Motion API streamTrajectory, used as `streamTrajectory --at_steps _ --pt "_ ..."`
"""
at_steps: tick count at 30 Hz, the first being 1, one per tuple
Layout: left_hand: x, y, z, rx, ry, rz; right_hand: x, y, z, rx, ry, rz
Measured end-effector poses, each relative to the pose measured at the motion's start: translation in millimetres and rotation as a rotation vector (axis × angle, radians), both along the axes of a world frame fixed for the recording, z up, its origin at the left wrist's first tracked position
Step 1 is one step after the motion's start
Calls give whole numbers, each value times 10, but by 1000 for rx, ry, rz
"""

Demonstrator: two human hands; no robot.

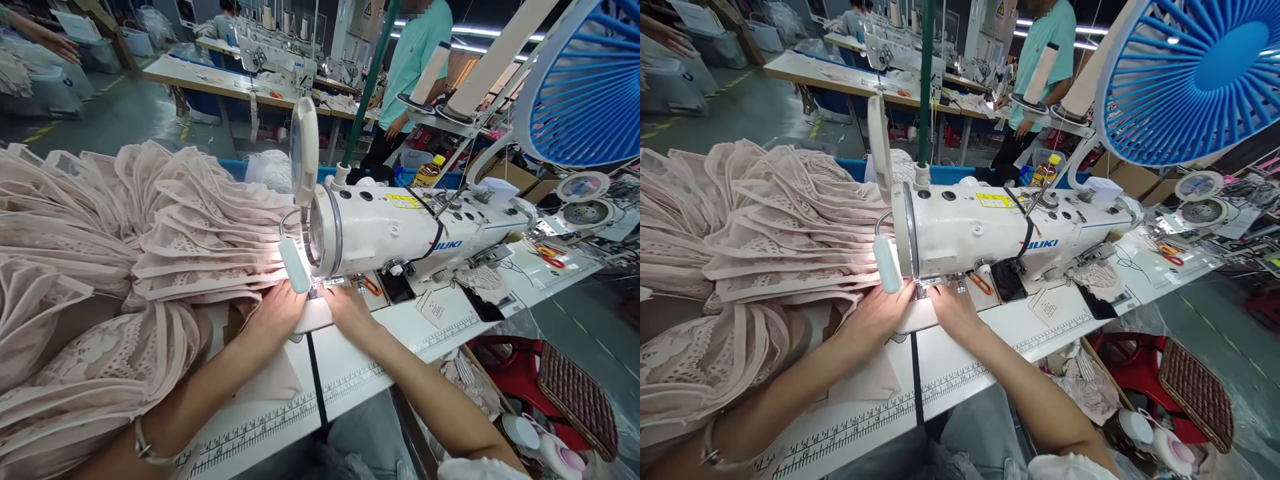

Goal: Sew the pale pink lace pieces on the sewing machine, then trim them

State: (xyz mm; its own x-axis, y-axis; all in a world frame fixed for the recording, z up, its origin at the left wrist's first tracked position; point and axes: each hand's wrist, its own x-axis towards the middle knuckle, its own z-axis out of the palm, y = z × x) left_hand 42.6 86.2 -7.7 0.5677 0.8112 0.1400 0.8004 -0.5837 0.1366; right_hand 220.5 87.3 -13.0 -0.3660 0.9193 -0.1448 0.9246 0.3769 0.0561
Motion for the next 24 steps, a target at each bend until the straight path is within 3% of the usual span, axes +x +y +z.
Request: streamTrajectory --at_steps 4,7,10,12,17,20,24 --pt "-236 -347 229 -93 77 -106 5 16 -3 -5 -5 22" --pt "-524 -598 263 -91 91 27 26 27 -28 -25 -8 25" --pt "-751 -713 183 3 209 223 44 29 -49 -15 17 16" --pt "-824 -717 136 10 248 276 48 28 -49 -10 35 13" --pt "-801 -600 65 -286 142 245 44 27 -22 -67 65 -28" --pt "-777 -501 -77 -246 0 245 51 26 -48 -51 98 -48" --pt "-832 -425 -315 -72 -194 219 71 15 -121 39 144 -13"
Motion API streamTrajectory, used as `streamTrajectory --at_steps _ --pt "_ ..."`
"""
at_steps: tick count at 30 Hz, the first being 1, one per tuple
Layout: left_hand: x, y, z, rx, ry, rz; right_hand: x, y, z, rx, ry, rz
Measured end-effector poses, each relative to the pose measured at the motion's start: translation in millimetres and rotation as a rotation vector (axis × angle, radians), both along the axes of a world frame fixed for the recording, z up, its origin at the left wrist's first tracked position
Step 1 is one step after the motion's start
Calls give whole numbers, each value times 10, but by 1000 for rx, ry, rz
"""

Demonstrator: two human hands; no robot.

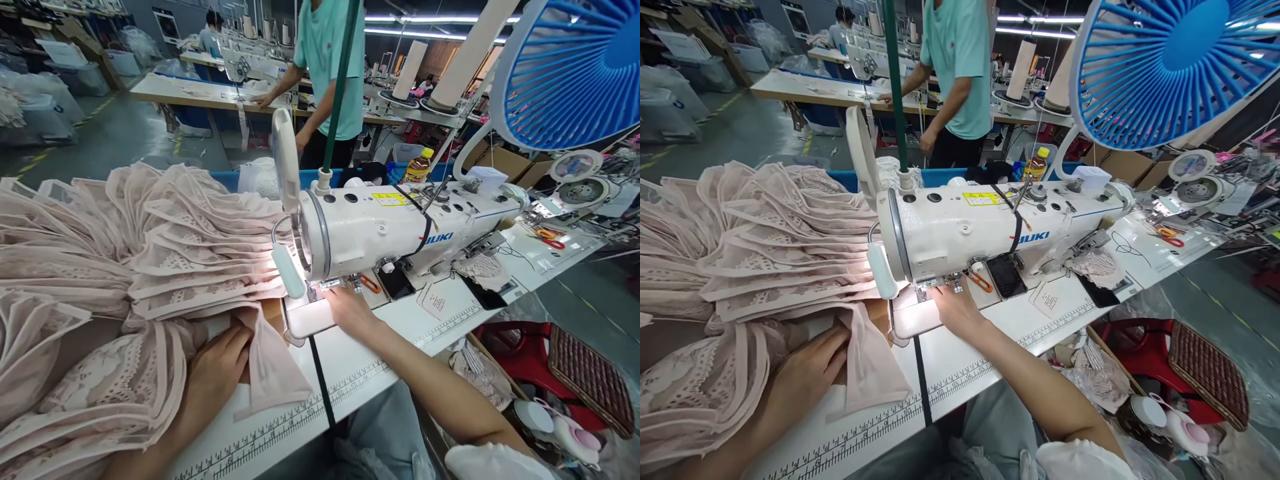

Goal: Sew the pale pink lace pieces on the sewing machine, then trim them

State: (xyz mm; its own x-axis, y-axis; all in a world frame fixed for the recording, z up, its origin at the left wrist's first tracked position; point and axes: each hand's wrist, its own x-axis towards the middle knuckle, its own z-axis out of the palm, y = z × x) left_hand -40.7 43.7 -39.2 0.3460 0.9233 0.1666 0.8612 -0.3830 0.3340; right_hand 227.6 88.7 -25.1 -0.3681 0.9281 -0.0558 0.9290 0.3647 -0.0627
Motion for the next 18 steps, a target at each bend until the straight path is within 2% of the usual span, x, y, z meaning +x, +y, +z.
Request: streamTrajectory --at_steps 3,5,8,13,18 --pt "-46 1 -91 145 -44 -31 25 -16 -41 35 16 9" --pt "-53 -8 -103 186 -62 -48 46 -27 -54 51 23 21" --pt "-40 -12 -71 185 -72 -41 70 -37 -47 58 30 45" --pt "-25 -4 2 201 -58 -58 48 -38 26 -28 -17 11" --pt "-29 -15 2 191 -76 -60 4 -42 59 -36 -58 0"
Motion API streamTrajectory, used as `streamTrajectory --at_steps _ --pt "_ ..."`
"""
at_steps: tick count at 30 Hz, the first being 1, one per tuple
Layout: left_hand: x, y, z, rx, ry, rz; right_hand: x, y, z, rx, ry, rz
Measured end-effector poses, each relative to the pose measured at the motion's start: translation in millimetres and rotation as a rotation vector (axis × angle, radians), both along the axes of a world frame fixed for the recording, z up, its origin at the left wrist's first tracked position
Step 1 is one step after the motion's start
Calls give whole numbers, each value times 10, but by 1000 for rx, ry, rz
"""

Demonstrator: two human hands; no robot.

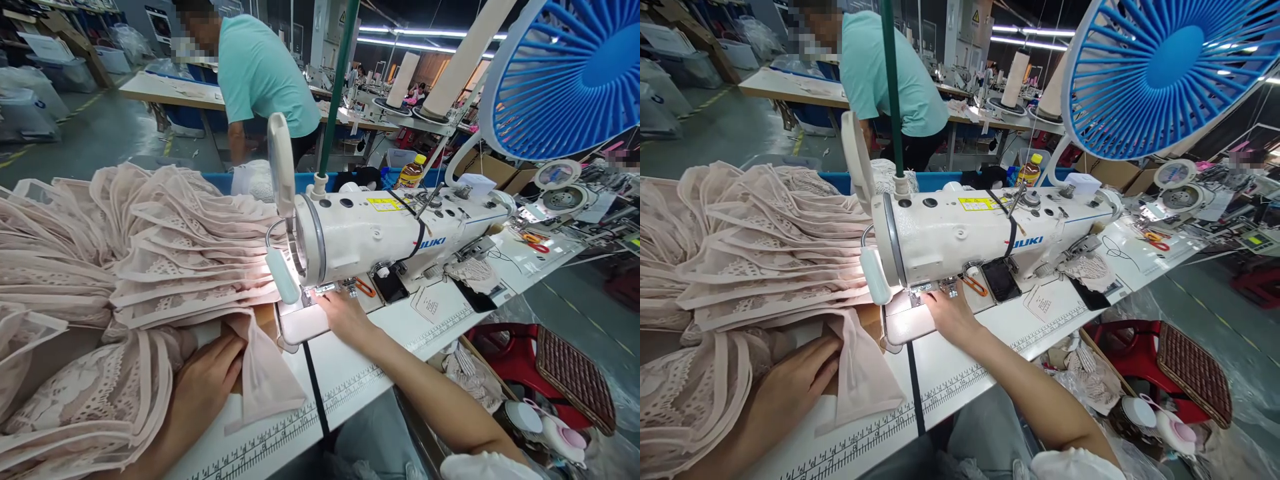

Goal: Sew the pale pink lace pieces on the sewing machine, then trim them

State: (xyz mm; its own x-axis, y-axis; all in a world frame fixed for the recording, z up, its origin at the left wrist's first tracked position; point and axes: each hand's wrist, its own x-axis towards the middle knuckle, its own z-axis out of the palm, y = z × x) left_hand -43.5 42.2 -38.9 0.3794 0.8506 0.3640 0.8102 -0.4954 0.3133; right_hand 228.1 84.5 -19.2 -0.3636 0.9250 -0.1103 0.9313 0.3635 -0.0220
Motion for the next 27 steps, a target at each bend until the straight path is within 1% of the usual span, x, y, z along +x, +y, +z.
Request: streamTrajectory --at_steps 9,13,21,27 --pt "33 -26 22 -18 -10 -30 -14 -1 -32 40 -32 32" --pt "37 -28 37 -15 -22 -43 -10 7 -39 29 3 24" --pt "27 -46 7 -73 -15 -23 -11 17 -51 11 24 15" --pt "30 -49 2 -38 -10 -24 -10 28 -35 -7 46 10"
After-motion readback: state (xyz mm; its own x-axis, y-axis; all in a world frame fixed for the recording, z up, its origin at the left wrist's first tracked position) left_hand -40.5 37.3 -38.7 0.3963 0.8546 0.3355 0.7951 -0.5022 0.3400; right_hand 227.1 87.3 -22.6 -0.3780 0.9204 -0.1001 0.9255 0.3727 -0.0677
